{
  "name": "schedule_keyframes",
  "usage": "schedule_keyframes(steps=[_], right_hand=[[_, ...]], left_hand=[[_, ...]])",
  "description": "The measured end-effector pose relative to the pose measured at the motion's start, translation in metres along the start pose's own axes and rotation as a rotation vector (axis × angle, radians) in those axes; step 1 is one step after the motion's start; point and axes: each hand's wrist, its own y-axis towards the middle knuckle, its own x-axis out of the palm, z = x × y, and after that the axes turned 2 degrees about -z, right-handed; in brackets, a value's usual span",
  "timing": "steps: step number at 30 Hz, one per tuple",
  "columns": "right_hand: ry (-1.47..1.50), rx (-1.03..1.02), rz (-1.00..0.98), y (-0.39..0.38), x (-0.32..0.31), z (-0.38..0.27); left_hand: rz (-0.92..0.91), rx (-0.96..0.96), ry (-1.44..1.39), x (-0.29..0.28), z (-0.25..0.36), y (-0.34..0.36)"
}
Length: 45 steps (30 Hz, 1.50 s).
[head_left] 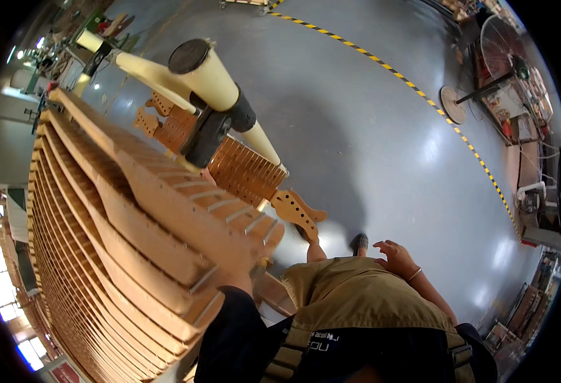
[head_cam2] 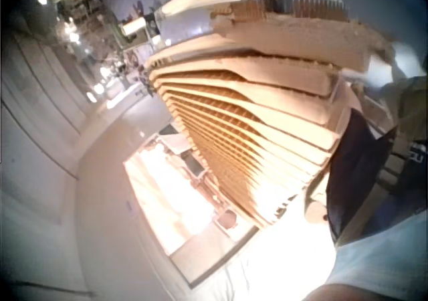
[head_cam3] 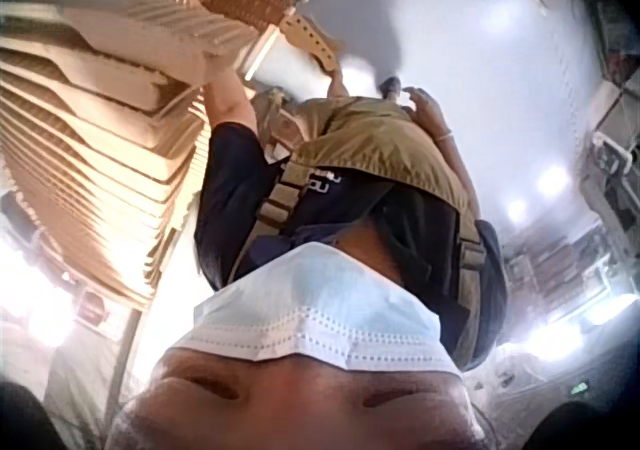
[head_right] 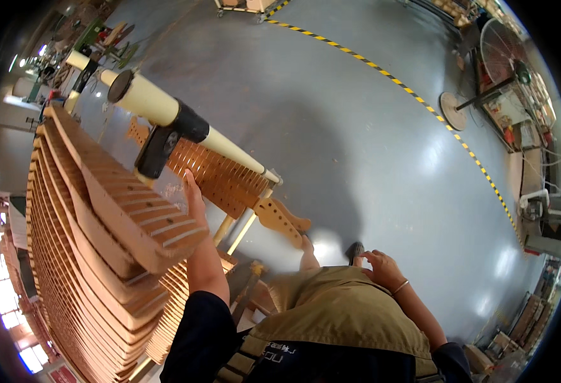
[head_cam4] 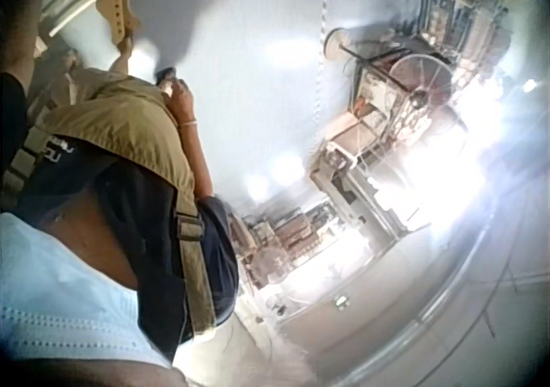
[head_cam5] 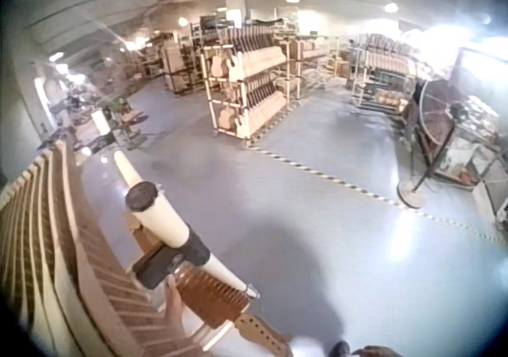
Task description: The person sands the edges of a wooden guitar neck using a handheld electric sander. They then use a pneumatic air gun to blow dust off several guitar necks laid out on the workbench. Finally, the person picks up a neck and places it on a drying rack.
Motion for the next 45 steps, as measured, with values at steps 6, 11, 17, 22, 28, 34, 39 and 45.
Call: schedule_keyframes(steps=[6, 11, 17, 22, 28, 34, 39, 45], right_hand=[[-0.054, -0.232, -0.065, 0.029, -0.004, 0.028], [-0.176, -0.394, -0.121, 0.053, -0.026, 0.045], [-0.569, -0.769, -0.162, 0.079, -0.038, 0.089], [-0.83, -1.004, -0.404, 0.067, -0.037, 0.111], [-0.884, -1.318, -0.749, 0.049, 0.009, 0.129], [-1.184, -1.508, -0.852, -0.067, 0.056, 0.056], [-0.999, -1.69, -0.995, -0.156, 0.121, 0.038], [-0.796, -2.059, -1.034, -0.314, 0.238, 0.02]], left_hand=[[0.374, 0.654, 0.307, -0.01, -0.042, -0.035], [0.383, 0.508, 0.367, 0.03, -0.037, -0.263], [0.599, 0.458, 0.248, 0.011, -0.112, -0.535], [1.017, 0.254, 0.167, -0.001, -0.191, -0.732], [1.455, 0.118, 0.088, 0.033, -0.251, -0.88], [1.667, -0.096, 0.201, 0.057, -0.325, -1.018], [1.759, -0.364, 0.39, 0.044, -0.392, -1.152], [1.316, -0.884, 0.373, 0.009, -0.465, -1.308]])
